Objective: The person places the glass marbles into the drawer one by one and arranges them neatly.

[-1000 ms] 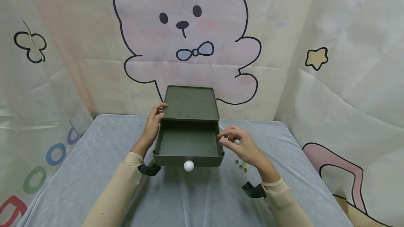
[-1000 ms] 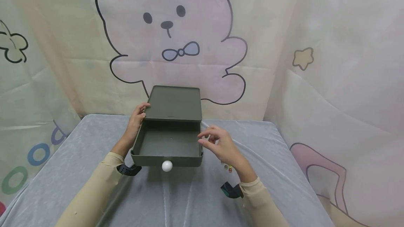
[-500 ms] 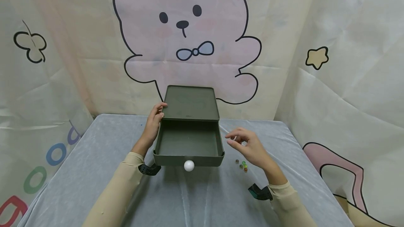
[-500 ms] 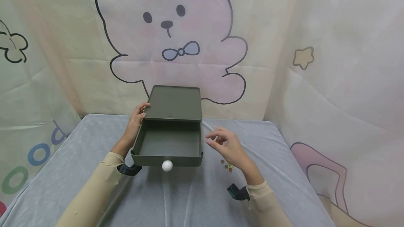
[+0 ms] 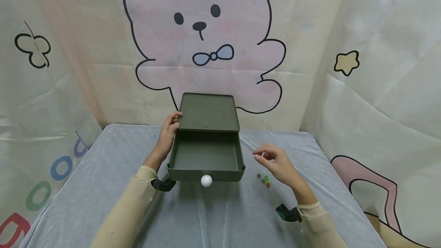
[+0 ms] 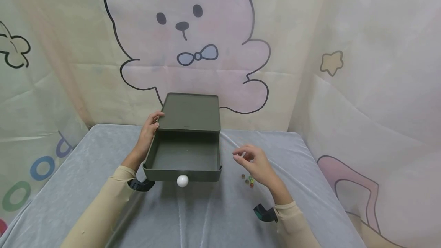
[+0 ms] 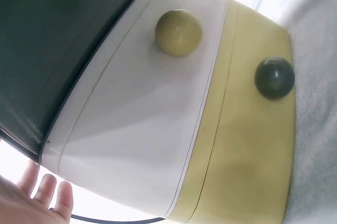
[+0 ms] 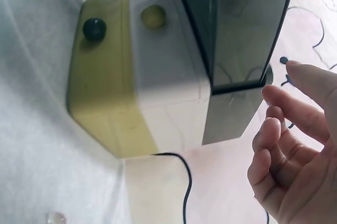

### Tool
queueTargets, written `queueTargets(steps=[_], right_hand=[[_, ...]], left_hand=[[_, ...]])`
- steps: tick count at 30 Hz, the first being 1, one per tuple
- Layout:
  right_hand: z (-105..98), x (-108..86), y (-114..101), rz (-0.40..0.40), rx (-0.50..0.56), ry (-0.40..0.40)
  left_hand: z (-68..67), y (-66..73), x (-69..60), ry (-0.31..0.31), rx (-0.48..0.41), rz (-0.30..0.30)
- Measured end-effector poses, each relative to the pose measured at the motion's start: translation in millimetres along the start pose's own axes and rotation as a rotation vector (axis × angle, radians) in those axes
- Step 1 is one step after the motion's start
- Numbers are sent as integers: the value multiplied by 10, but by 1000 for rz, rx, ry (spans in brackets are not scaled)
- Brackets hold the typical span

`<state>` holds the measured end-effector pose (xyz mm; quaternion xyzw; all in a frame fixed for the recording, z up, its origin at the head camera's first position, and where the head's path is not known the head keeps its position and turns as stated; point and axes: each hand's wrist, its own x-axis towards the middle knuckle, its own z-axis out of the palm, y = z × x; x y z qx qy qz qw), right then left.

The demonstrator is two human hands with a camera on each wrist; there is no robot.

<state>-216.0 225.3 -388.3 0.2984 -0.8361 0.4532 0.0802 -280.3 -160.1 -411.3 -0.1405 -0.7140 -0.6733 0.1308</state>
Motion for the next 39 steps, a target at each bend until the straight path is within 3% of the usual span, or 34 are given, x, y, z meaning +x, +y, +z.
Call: queueTargets(steps=[14, 39], right_hand=[[-41, -98, 317, 40, 16, 21], [22, -316, 930, 251, 15, -76]], left_hand=[[0, -8, 20, 7, -14, 8], [7, -1, 7, 4, -6, -13]])
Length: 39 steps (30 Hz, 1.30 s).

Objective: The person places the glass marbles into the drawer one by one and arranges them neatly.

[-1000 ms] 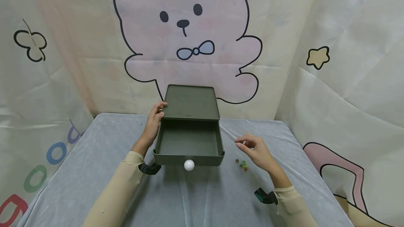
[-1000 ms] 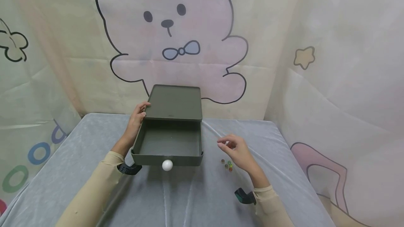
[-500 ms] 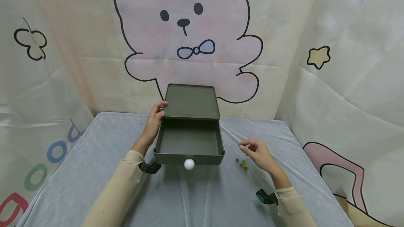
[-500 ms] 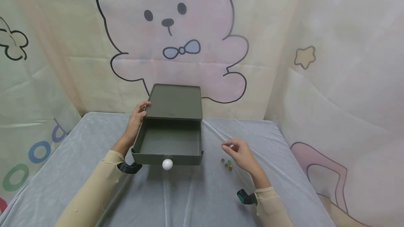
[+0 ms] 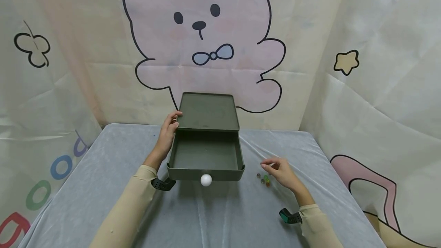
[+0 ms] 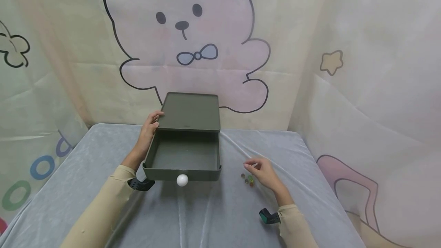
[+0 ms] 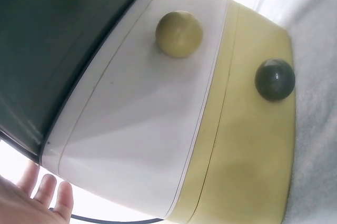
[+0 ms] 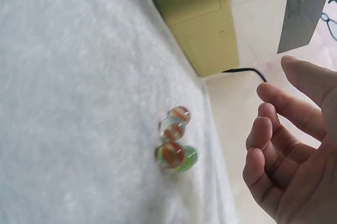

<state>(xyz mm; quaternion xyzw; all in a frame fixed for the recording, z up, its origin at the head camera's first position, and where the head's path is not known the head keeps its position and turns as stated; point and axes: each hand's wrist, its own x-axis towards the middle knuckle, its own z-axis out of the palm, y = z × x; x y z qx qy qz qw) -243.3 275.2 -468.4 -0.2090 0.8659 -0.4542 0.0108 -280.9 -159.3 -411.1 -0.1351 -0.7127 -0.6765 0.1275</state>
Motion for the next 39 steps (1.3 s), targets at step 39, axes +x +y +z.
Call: queueTargets(steps=[39], right_hand=[[-124, -10, 409, 30, -30, -217]], left_hand=[[-10, 5, 0, -12, 3, 18]])
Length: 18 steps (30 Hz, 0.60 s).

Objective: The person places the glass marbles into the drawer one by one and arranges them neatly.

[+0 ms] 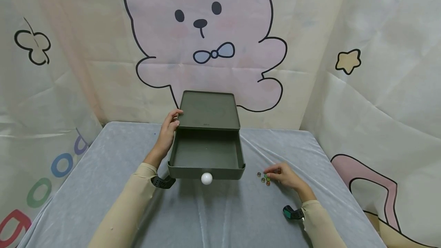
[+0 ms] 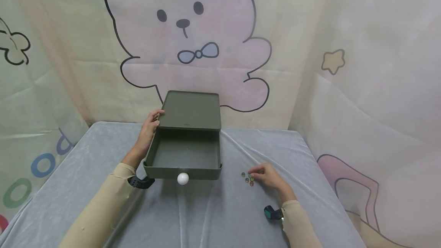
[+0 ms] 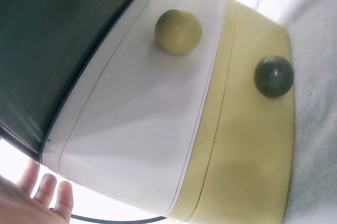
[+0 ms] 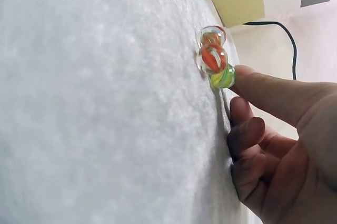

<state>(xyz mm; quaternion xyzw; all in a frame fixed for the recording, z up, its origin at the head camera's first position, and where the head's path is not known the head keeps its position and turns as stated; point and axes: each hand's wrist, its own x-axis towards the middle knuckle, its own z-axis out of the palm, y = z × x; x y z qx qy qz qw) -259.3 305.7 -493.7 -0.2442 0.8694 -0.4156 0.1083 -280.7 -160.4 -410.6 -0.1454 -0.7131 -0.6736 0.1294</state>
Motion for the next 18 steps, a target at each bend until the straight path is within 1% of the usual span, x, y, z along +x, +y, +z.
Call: queueTargets(steps=[5, 8, 15, 18], right_hand=[[-9, 12, 19, -26, -35, -16], [-9, 14, 26, -33, -40, -12], [-1, 14, 39, -25, -43, 19], [4, 6, 46, -26, -31, 37]], left_hand=[[-2, -5, 2, 6, 1, -4], [0, -2, 4, 7, 2, -12], [-1, -7, 12, 3, -3, -6], [1, -6, 12, 9, -7, -12]])
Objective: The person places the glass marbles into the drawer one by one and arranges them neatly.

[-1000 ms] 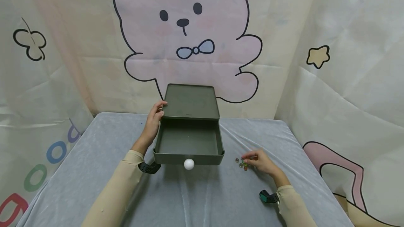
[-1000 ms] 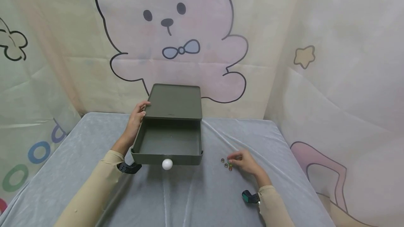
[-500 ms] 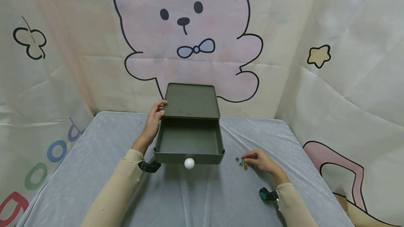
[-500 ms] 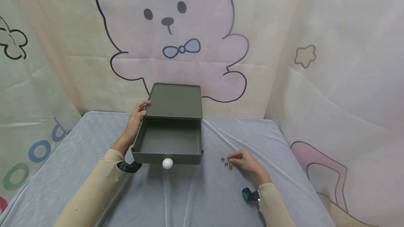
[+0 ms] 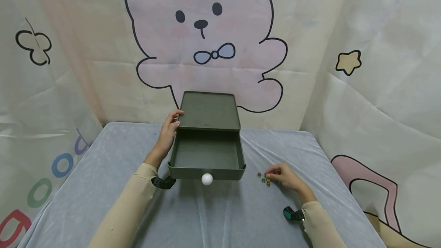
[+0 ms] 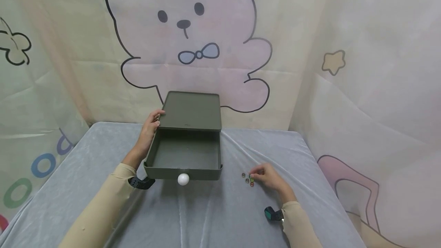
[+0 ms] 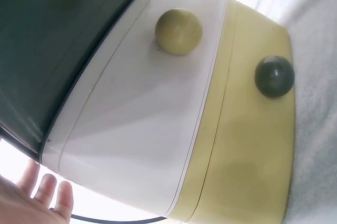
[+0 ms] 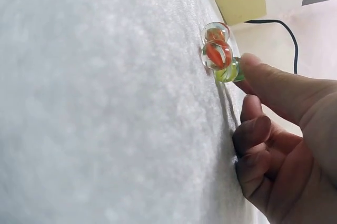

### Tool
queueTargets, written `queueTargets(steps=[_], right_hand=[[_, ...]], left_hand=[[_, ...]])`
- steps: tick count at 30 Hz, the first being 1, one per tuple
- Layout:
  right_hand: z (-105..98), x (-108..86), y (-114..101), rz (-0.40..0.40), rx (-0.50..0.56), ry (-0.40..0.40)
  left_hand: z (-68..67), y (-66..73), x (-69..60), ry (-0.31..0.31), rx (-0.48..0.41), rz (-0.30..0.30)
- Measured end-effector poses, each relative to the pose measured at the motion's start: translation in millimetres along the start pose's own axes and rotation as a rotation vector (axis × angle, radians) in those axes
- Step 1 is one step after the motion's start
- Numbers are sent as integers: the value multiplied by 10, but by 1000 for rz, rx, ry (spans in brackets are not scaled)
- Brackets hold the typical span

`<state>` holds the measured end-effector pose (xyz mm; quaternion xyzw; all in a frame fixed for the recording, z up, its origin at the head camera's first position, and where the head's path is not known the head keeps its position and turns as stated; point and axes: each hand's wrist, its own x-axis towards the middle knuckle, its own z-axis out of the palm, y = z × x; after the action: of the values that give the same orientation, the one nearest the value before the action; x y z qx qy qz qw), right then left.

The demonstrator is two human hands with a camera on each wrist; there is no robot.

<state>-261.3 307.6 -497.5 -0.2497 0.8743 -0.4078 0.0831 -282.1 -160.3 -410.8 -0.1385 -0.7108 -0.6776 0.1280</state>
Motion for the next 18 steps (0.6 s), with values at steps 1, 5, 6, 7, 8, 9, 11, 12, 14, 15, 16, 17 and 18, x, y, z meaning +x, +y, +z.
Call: queueTargets(steps=[1, 5, 6, 7, 8, 9, 11, 12, 14, 15, 16, 17, 18], right_hand=[[4, -6, 3, -2, 3, 7], [23, -31, 9, -2, 19, 48], [28, -34, 11, -3, 18, 60], [32, -37, 14, -1, 16, 74], [37, -39, 17, 2, 15, 88], [41, -40, 21, 7, 13, 101], [45, -39, 28, 15, 11, 124], [45, -38, 30, 18, 9, 132], [43, -32, 24, 32, 9, 152], [40, -29, 16, 39, 12, 160], [37, -25, 2, 44, 14, 166], [33, -22, -10, 43, 17, 171], [29, -20, -25, 41, 19, 174]], left_hand=[[1, -1, -1, -1, 1, -3], [4, 6, -12, -3, -5, -6], [5, 8, -16, -6, -5, -5], [5, 10, -18, -8, -6, -4], [4, 9, -20, -10, -8, -3], [5, 9, -22, -12, -9, -3], [8, 13, -22, -11, -11, -1], [8, 13, -24, -11, -9, -2], [9, 13, -22, -6, -5, -1], [10, 14, -20, -3, -4, 1], [10, 15, -20, -1, -4, 4], [7, 11, -18, 1, -1, 4], [6, 5, -15, 0, 1, 6]])
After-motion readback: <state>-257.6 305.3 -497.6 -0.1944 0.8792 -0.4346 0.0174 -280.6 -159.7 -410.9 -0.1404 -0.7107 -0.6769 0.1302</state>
